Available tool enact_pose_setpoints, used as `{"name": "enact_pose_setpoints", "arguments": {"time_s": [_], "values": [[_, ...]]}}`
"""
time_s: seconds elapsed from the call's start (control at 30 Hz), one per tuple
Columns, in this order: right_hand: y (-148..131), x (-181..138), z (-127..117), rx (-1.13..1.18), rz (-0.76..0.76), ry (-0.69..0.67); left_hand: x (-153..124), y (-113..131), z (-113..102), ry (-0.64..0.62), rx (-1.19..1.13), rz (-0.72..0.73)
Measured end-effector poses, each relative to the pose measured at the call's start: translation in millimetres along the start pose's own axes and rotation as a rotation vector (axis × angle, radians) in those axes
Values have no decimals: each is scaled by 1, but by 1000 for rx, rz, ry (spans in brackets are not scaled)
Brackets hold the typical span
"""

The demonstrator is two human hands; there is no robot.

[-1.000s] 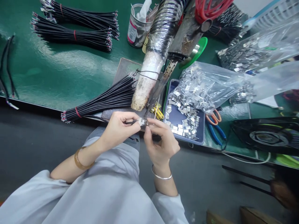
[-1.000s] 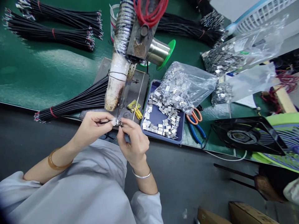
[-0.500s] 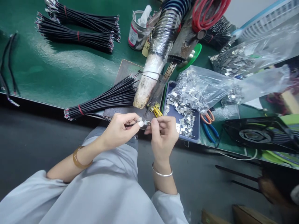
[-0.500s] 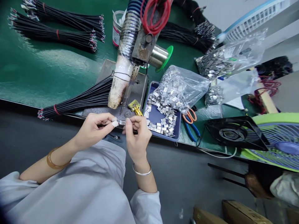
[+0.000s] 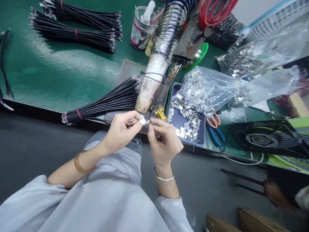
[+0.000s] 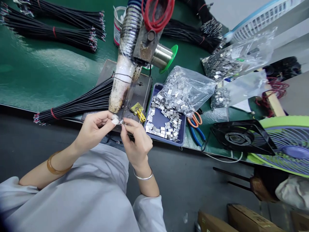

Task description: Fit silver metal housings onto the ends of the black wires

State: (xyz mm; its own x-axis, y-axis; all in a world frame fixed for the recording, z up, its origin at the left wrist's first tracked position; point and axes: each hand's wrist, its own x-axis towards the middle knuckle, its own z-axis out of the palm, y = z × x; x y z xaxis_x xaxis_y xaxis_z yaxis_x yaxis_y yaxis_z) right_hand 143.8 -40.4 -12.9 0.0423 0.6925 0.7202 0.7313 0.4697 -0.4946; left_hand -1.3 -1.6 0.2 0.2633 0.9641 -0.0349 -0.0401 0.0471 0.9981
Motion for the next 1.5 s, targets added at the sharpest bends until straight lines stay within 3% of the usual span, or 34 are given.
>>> {"name": "enact_pose_setpoints", "arguments": {"time_s": [0.2, 0.3, 0.37, 0.43, 0.6, 0.67, 0.77, 0.93, 1.1, 1.5], "values": [[1, -7, -1, 60, 18, -13, -4, -2, -3, -46, 63, -2], [-1, -5, -3, 226, 240, -40, -5, 1, -4, -78, 94, 34], [-2, 0, -6, 365, 424, -141, -5, 4, -5, -100, 102, 91], [-3, 3, -8, 445, 494, -231, -5, 6, -6, -106, 88, 133], [4, -1, -9, 138, 122, -147, -5, 3, -7, -97, 44, 47], [6, -5, -9, 67, 59, -55, -6, 1, -5, -66, 54, 29], [6, -7, -11, 53, 95, 65, -7, -1, -3, -26, 83, 42], [0, -4, -6, 18, 105, -24, -6, -4, 3, 43, 76, 61], [1, -2, 0, -99, -28, 12, -5, -7, 8, 126, 117, 108], [-1, 7, -2, -38, 4, 1, -1, -1, 9, 217, 200, 291]]}}
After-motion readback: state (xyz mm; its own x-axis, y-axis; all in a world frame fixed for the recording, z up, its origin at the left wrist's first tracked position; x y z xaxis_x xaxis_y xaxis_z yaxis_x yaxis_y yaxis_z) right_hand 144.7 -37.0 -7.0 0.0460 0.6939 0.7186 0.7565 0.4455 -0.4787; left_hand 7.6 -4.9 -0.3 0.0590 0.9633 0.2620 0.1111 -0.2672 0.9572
